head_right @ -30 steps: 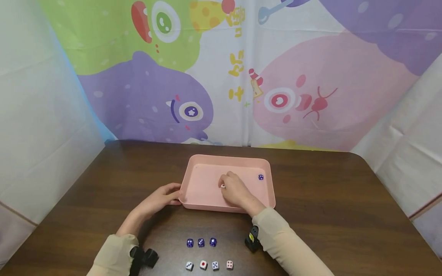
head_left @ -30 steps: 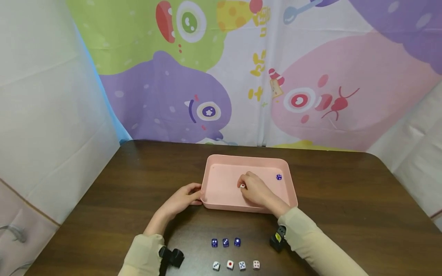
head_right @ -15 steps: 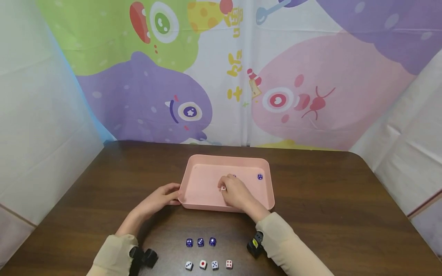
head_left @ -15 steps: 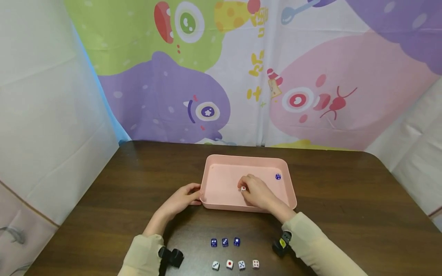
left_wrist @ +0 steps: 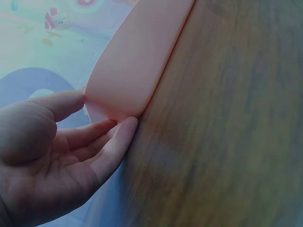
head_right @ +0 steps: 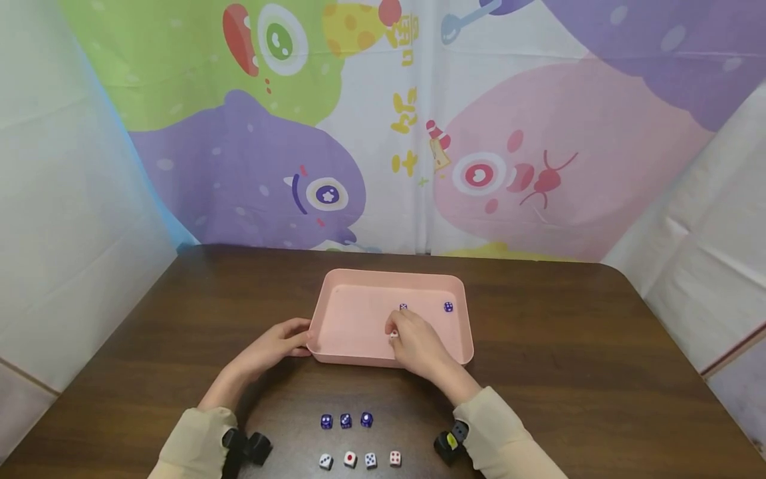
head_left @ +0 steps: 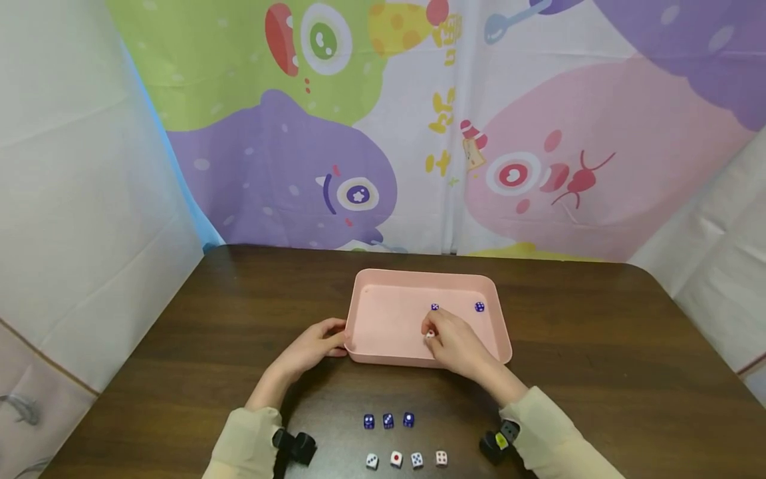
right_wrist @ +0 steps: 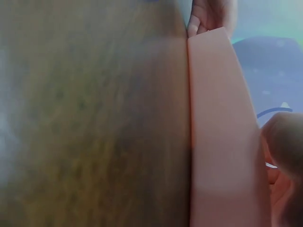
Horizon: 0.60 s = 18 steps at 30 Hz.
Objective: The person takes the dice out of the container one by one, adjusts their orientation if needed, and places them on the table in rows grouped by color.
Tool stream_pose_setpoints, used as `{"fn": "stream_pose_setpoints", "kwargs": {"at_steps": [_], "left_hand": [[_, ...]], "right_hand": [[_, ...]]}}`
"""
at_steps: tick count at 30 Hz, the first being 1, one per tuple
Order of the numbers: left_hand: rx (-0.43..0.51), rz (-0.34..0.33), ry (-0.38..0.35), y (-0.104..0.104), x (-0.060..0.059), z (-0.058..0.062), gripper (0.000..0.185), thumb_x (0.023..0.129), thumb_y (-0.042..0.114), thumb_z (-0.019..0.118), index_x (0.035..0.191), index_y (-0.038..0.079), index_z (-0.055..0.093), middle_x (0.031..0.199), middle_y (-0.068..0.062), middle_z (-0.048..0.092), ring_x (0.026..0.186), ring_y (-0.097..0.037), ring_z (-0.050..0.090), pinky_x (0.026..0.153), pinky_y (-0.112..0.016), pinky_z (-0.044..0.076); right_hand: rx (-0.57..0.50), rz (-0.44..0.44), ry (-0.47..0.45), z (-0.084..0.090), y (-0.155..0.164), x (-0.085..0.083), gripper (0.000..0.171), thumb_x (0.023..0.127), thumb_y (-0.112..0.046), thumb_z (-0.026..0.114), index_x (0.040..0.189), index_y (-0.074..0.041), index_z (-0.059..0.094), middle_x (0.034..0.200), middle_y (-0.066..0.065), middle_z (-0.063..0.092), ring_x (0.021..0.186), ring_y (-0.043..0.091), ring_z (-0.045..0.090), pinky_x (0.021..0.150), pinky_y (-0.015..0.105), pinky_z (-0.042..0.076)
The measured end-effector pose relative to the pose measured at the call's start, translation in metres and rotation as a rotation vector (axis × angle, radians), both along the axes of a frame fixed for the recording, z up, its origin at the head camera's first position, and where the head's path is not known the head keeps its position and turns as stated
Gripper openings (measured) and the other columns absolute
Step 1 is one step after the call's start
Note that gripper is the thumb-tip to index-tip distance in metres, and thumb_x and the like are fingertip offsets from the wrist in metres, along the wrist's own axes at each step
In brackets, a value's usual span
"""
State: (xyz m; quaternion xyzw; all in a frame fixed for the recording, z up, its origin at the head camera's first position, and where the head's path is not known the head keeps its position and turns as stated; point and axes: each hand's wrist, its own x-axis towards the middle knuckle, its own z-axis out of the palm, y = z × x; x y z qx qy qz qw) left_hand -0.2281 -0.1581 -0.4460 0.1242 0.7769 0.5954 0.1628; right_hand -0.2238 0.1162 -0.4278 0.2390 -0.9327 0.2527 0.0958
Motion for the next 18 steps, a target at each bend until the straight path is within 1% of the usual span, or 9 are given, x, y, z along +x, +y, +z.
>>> {"fn": "stream_pose_setpoints", "kwargs": {"at_steps": [5, 10, 13, 18], "left_hand": [[0.002, 0.000, -0.001, 0.000, 0.001, 0.001, 0.044, 0.093, 0.012, 0.049, 0.127, -0.013, 0.038, 0.125, -0.030, 0.046, 0.102, -0.030, 0.057, 0.086, -0.035, 0.052], [0.002, 0.004, -0.005, 0.001, 0.000, 0.001, 0.044, 0.093, 0.012, 0.049, 0.127, -0.013, 0.038, 0.124, -0.030, 0.046, 0.102, -0.030, 0.058, 0.086, -0.035, 0.052], [0.002, 0.003, -0.006, 0.001, 0.001, 0.000, 0.044, 0.093, 0.011, 0.049, 0.127, -0.014, 0.038, 0.124, -0.030, 0.046, 0.101, -0.029, 0.058, 0.086, -0.035, 0.052], [0.005, -0.009, 0.001, -0.001, 0.000, 0.000, 0.043, 0.093, 0.012, 0.048, 0.126, -0.013, 0.038, 0.124, -0.030, 0.046, 0.101, -0.029, 0.058, 0.086, -0.035, 0.052]], "right_hand": [[-0.020, 0.004, 0.003, 0.004, 0.004, 0.010, 0.014, 0.077, 0.001, 0.061, 0.079, -0.011, 0.054, 0.073, -0.003, 0.048, 0.066, 0.009, 0.044, 0.057, 0.020, 0.042], [-0.002, 0.015, 0.031, 0.007, 0.010, 0.018, 0.019, 0.075, 0.004, 0.061, 0.077, -0.012, 0.052, 0.072, -0.004, 0.047, 0.066, 0.009, 0.043, 0.057, 0.020, 0.042], [-0.003, 0.023, 0.065, 0.009, 0.014, 0.022, 0.021, 0.074, 0.006, 0.061, 0.076, -0.012, 0.052, 0.071, -0.004, 0.046, 0.065, 0.008, 0.043, 0.057, 0.020, 0.042], [0.001, 0.062, 0.139, 0.013, 0.019, 0.029, 0.022, 0.071, 0.009, 0.061, 0.076, -0.011, 0.053, 0.072, -0.004, 0.048, 0.066, 0.008, 0.044, 0.057, 0.019, 0.043]]}}
